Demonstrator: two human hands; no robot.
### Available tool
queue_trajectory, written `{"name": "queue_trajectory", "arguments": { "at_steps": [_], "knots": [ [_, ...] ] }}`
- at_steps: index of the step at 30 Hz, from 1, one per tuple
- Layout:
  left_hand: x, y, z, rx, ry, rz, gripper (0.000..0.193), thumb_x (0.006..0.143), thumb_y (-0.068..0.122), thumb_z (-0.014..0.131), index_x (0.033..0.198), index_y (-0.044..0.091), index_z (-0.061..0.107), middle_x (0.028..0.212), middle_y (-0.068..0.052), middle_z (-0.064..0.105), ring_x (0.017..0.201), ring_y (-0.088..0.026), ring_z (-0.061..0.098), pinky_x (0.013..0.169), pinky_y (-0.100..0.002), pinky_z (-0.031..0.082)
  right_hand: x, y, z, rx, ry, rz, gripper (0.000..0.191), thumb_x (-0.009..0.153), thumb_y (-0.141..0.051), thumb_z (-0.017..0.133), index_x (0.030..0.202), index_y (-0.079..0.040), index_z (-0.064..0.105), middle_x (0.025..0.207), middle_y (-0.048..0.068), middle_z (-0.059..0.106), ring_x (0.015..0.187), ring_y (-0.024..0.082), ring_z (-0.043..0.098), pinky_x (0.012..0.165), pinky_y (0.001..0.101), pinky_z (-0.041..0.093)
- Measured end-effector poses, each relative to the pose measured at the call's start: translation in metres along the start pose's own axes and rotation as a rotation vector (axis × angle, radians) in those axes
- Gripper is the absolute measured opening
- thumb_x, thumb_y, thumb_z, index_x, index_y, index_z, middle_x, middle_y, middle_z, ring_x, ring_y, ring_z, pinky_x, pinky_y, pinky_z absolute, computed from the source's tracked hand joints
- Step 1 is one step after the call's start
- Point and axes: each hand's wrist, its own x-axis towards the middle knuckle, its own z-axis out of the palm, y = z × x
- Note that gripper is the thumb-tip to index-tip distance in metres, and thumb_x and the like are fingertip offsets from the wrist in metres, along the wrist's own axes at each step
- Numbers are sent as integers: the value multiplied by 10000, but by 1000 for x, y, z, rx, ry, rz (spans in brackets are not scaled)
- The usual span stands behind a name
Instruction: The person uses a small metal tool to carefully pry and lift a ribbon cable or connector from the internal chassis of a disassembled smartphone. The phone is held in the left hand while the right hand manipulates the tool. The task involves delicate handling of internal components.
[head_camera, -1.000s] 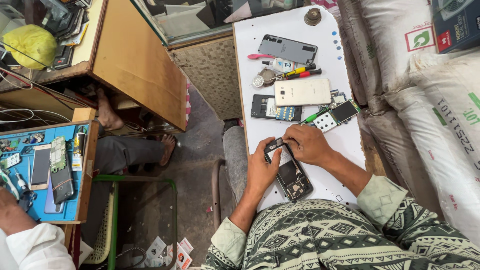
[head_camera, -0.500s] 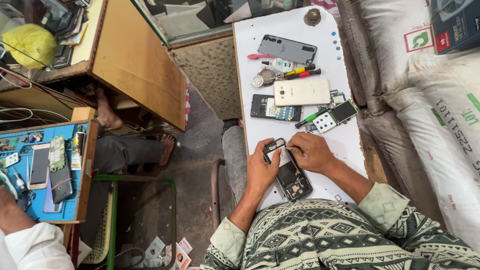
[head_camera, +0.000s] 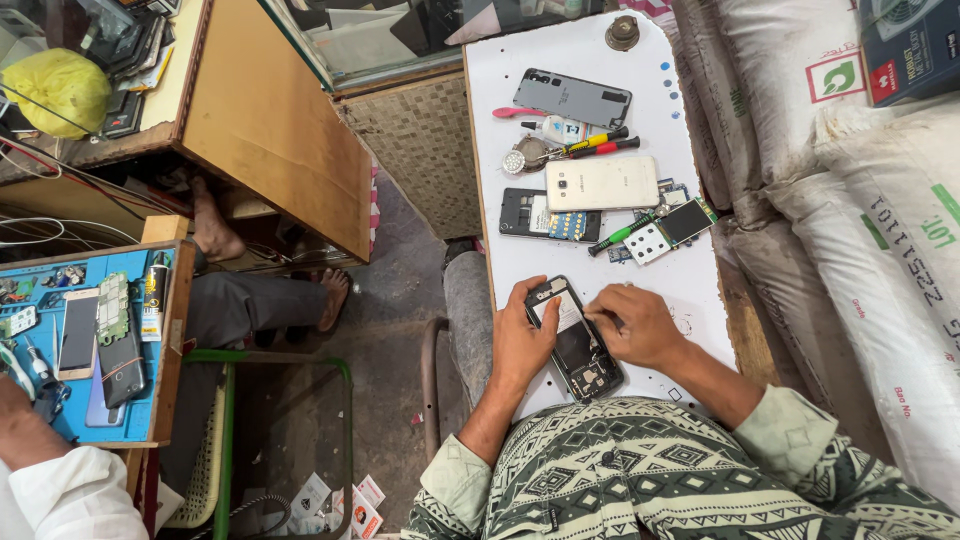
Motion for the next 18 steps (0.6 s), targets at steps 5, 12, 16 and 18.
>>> {"name": "queue_trajectory", "arguments": {
  "at_steps": [5,12,16,18],
  "knots": [
    [0,-2,1,-24,-15,-58,350,908,191,712,1213,39,634,845,-172,767,660,-264,760,641,-360,582,-23,-3,-4,19,-38,92,70,788,-44,740,846,-56,703,744,76,695,605,223,651,568,341,503],
    [2,-2,0,-27,-3,28,337,918,181,726,1207,38,630,882,-178,767,735,-274,769,671,-370,586,-27,-2,-6,59,-41,105,81,799,-49,743,876,-48,716,753,66,714,604,188,683,559,315,527],
    [3,0,-1,-18,-20,-9,337,917,187,721,1207,46,624,893,-177,766,727,-285,767,665,-372,582,-25,-2,-7,93,-63,158,76,809,-65,746,874,-50,709,726,70,711,582,176,694,544,310,531],
    [3,1,-1,-9,-32,-37,341,913,189,719,1209,50,623,900,-178,765,715,-294,763,664,-375,579,-25,-2,-8,91,-63,152,80,810,-62,744,880,-51,707,722,69,708,578,179,688,547,314,530]
  ]
}}
